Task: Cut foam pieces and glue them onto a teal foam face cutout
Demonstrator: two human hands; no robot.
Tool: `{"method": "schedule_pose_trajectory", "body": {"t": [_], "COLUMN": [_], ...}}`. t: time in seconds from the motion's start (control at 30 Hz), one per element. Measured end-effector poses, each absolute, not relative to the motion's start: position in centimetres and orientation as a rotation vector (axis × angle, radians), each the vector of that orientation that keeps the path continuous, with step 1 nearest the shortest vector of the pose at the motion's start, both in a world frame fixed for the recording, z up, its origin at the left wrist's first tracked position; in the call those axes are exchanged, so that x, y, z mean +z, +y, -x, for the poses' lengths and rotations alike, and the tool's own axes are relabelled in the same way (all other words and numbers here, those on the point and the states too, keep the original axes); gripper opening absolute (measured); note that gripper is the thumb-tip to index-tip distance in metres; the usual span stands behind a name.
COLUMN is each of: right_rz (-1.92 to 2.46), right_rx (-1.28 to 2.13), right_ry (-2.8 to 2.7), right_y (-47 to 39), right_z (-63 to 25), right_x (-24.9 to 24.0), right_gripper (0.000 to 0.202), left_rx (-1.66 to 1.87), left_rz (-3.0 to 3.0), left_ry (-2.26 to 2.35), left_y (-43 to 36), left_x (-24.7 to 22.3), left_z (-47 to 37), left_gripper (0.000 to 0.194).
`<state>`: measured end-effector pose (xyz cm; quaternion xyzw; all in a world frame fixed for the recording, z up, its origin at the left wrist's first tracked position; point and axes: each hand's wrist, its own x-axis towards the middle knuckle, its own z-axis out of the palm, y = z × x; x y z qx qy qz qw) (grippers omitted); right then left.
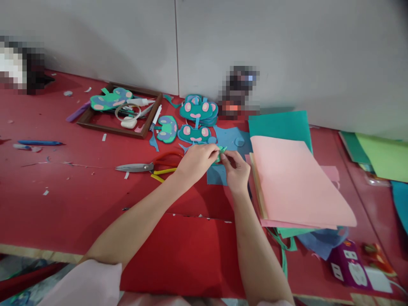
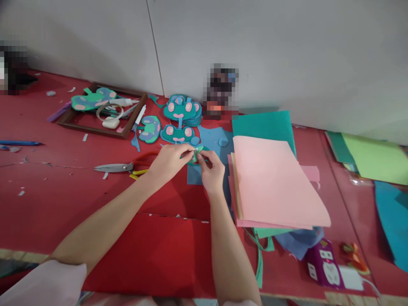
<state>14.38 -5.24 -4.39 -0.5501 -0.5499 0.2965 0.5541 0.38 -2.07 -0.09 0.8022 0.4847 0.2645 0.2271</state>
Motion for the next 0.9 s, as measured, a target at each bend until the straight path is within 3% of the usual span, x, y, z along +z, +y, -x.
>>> {"method": "schedule_pose_trajectory", "body": {"t": [0.43,0.9], "right_rz": [1.282,1.439], "right_rx": [0.795,0.73], "right_ry": [-1.082,-0.785], "right_y": [-4.8,-4.2], "right_z": [-14.5,-15.5], "right_x": [-4.8,-6.2], "right_gripper": [0.02,0.028], "left_rx": [1.014,1.341], "left_rz": [-1.878,-0.594], "left_ry": [1.306,1.118], "left_y": [0.0,3.0], "left_x": [-0.3,-1.2], "left_z": [1.9,4.4], "left_gripper": [0.008,0.012]}}
